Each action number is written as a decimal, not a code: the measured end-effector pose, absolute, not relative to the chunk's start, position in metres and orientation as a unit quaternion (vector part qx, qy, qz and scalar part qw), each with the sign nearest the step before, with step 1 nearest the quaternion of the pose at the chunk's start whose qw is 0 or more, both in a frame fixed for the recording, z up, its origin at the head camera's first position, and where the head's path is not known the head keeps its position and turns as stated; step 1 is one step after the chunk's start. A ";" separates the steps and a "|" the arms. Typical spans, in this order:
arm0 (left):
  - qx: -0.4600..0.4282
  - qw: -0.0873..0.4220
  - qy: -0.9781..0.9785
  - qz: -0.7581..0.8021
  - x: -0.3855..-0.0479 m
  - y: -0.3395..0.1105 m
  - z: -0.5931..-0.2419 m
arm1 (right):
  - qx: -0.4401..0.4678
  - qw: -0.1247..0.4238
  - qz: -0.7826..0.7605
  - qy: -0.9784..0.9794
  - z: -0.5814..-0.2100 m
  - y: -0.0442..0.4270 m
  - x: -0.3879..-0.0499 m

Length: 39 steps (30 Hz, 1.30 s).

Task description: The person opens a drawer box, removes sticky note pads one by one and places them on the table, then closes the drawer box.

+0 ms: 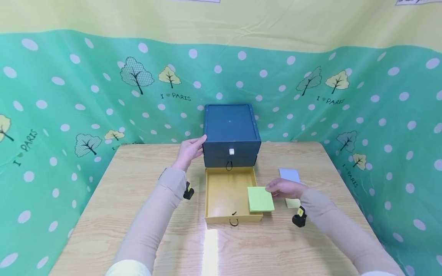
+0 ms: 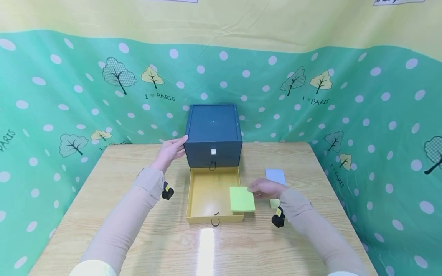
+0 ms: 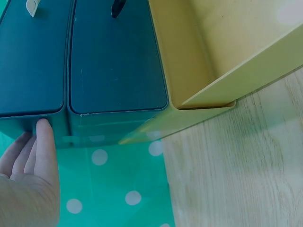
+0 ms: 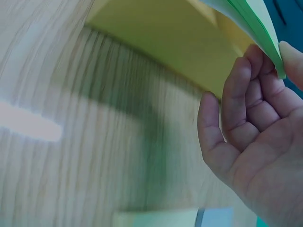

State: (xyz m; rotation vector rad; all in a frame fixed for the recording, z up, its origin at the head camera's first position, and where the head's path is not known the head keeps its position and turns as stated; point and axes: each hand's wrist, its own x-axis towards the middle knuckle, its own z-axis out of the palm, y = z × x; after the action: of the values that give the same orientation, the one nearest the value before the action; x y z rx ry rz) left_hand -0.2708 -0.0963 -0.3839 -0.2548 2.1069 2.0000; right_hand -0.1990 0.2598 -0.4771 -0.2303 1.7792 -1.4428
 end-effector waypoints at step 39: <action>-0.093 0.115 0.709 0.690 -0.270 -0.095 -0.382 | -0.002 0.355 -0.411 0.840 -0.506 0.356 -0.143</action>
State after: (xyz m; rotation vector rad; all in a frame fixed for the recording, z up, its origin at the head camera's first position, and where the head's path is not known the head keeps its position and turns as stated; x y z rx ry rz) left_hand -0.2696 -0.0952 -0.3817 -0.2714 2.0778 2.0219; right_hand -0.1432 0.3558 -0.5056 -0.0057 2.1701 -1.0607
